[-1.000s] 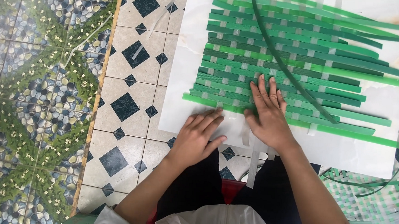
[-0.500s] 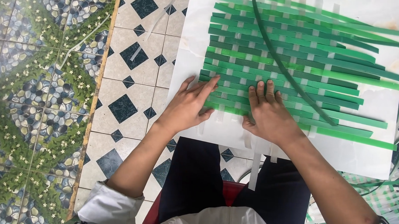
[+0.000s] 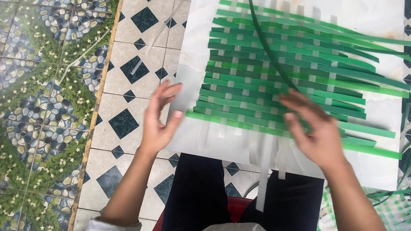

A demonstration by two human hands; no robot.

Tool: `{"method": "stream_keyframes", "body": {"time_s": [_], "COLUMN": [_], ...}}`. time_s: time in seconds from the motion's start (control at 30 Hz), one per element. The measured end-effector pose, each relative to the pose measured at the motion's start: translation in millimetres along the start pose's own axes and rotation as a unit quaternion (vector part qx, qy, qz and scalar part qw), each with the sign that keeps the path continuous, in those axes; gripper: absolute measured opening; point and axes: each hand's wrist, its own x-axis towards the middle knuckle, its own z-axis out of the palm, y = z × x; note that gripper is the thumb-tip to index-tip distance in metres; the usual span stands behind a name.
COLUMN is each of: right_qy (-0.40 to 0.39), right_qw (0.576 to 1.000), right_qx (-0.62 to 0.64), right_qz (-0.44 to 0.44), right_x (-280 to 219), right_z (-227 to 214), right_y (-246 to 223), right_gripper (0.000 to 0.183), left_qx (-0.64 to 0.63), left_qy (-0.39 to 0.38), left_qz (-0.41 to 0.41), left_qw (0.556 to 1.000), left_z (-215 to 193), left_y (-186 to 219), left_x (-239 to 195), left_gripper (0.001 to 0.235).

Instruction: The person weaves green plastic straps through a grid of white straps laid on a white board. They interlace the green straps by hand, pressing them into place to form a woven mat.

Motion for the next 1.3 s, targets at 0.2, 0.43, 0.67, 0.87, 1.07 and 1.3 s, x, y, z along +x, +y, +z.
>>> {"method": "stream_keyframes", "body": {"time_s": [0.2,0.43,0.67,0.87,1.07,1.3], "right_qy": [0.252,0.285,0.198,0.151,0.103,0.029], "right_qw": [0.959,0.932,0.965,0.978,0.988,0.99], "right_qx": [0.024,-0.161,-0.155,-0.13,-0.112,-0.134], "right_qz": [0.131,0.156,0.072,0.057,0.024,0.035], "right_x": [-84.0,-116.8,-52.8,-7.9,54.1,133.9], "right_z": [-49.9,-58.4,-50.2,-49.9,-21.3,37.0], "right_y": [76.4,103.9,77.4,76.2,106.5,152.1], "right_gripper": [0.028,0.039,0.039,0.032,0.031,0.039], "left_qx": [0.137,0.263,0.366,0.444,0.434,0.371], "left_qy": [0.099,-0.099,-0.211,-0.204,-0.197,-0.133], "left_qz": [-0.048,0.071,0.123,0.117,0.111,0.171], "left_qw": [0.984,0.957,0.898,0.865,0.872,0.903], "left_z": [-22.4,47.0,142.6,148.8,143.5,153.3], "left_y": [24.0,40.1,-17.7,-36.4,-37.0,-81.2], "left_x": [-17.6,18.2,51.2,36.7,51.0,102.6], "left_gripper": [0.041,0.042,0.06,0.073,0.057,0.013]}}
